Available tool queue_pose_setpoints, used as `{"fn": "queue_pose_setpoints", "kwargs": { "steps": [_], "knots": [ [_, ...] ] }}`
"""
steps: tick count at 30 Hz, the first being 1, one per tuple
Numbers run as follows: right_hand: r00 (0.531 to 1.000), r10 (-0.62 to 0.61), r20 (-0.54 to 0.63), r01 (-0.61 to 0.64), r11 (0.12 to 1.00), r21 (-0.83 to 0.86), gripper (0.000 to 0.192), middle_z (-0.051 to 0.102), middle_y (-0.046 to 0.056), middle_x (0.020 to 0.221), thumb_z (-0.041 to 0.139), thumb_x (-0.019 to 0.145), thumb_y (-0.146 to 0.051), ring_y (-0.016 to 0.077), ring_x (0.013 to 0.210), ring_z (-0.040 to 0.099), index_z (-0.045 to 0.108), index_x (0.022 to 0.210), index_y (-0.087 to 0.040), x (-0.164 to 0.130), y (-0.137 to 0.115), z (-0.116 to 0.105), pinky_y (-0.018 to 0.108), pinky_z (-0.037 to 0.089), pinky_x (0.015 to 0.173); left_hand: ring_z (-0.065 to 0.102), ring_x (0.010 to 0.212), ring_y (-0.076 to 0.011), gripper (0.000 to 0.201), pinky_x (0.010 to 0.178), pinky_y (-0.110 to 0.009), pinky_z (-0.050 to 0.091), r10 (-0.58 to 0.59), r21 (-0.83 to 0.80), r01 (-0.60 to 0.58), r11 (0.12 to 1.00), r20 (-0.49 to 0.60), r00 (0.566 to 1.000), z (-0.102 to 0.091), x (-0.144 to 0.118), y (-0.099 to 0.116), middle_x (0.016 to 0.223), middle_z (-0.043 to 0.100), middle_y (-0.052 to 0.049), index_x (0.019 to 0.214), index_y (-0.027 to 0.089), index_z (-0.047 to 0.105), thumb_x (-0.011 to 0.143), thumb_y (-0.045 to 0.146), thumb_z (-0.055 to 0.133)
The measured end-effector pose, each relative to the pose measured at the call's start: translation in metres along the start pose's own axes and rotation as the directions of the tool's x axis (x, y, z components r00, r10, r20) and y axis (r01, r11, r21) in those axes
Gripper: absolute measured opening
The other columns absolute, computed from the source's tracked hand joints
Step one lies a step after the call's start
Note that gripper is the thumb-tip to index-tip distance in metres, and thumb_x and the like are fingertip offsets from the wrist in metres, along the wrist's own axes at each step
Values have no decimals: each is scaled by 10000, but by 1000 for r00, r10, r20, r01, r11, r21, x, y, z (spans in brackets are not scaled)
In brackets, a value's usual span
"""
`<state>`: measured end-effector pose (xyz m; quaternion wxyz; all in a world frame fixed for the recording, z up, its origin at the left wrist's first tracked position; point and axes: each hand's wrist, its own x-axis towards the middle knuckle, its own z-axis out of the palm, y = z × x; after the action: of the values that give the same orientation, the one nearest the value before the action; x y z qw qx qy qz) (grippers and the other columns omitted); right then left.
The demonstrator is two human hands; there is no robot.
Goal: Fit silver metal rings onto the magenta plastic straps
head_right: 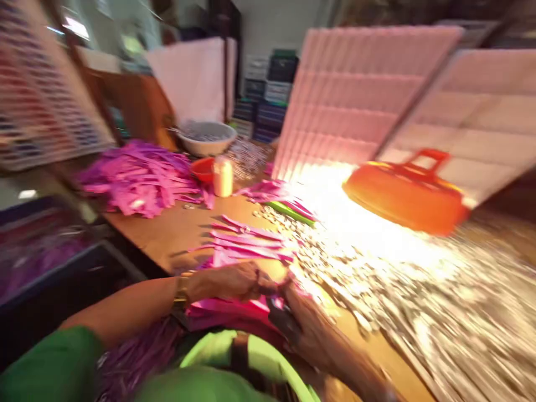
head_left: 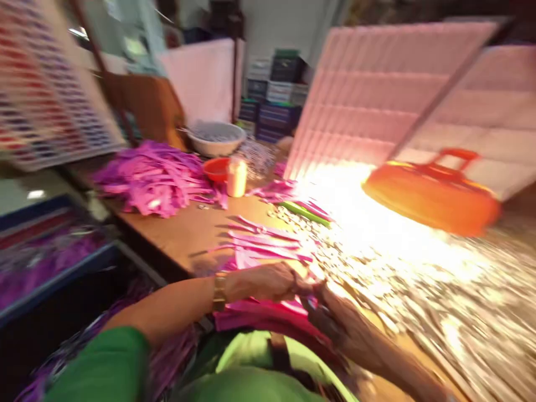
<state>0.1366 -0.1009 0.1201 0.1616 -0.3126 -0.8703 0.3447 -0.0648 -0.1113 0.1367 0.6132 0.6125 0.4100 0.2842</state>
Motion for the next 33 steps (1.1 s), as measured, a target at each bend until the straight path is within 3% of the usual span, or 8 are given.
{"fn": "queue_pose_setpoints", "kwargs": {
  "steps": [2, 4, 7, 12, 18, 22, 29, 33],
  "knots": [
    [997, 74, 4, -74, 997, 17, 212, 580, 16, 717, 448, 921, -367, 105, 594, 459, 485, 999, -173, -19, 10, 11, 225, 384, 529, 309, 454, -73, 286, 469, -240, 265, 29, 2, -30, 1000, 177, 984, -1, 5, -15, 445, 396, 46, 538, 145, 525, 823, 143, 546],
    [994, 112, -10, -111, 992, 66, 217, 578, 18, 742, 423, 930, -377, 96, 601, 427, 450, 996, -172, -32, 18, 23, 216, 369, 545, 325, 529, -73, 214, 519, -218, 292, 48, -67, -33, 997, 241, 969, 5, 8, -25, 563, 465, 31, 611, 137, 559, 819, 185, 570],
    [983, 181, -32, -175, 974, 146, 251, 584, 23, 775, 374, 952, -401, 97, 614, 426, 459, 1024, -177, -51, 23, 38, 212, 366, 558, 399, 605, -84, 247, 562, -207, 339, -26, -239, 102, 966, 299, 954, 22, 6, -33, 710, 548, -10, 708, 128, 587, 858, 321, 553],
    [951, 308, -40, -293, 932, 212, 371, 624, 55, 854, 428, 918, -469, 142, 679, 501, 469, 1167, -196, -73, 24, 51, 239, 393, 584, 277, 484, -48, 375, 434, -196, 206, -178, -280, 266, 922, 304, 936, 38, 2, -50, 563, 404, 41, 636, 122, 526, 811, 443, 613],
    [950, 305, -67, -281, 928, 244, 405, 630, 62, 841, 406, 922, -459, 152, 653, 514, 411, 1230, -195, -69, 34, 63, 257, 387, 567, 399, 510, -70, 375, 457, -196, 282, -277, -346, 343, 874, 225, 934, 52, -10, -44, 603, 498, 5, 739, 109, 607, 809, 477, 608],
    [980, 190, -56, -167, 947, 275, 430, 618, 55, 800, 396, 913, -332, 121, 612, 467, 317, 1280, -122, -60, 33, 58, 242, 368, 551, 483, 533, -91, 338, 497, -203, 347, -310, -456, 365, 812, 193, 931, 58, -7, -43, 624, 563, -17, 748, 97, 646, 777, 433, 662],
    [944, 281, 171, -309, 936, 167, 283, 582, 29, 743, 480, 790, -136, 90, 563, 417, 421, 1067, -133, -44, 20, 33, 215, 285, 496, 462, 485, -79, 273, 463, -199, 314, -353, -533, 459, 711, 295, 888, 51, 9, -47, 557, 526, -4, 671, 85, 626, 746, 334, 710],
    [943, 276, 185, -285, 958, 23, 145, 573, 42, 767, 460, 855, -187, 108, 614, 429, 475, 991, -140, -43, 17, 23, 234, 308, 556, 382, 439, -62, 333, 433, -211, 250, -350, -558, 470, 684, 314, 882, 56, 10, -52, 518, 458, 16, 628, 100, 578, 797, 379, 649]
  ]
}}
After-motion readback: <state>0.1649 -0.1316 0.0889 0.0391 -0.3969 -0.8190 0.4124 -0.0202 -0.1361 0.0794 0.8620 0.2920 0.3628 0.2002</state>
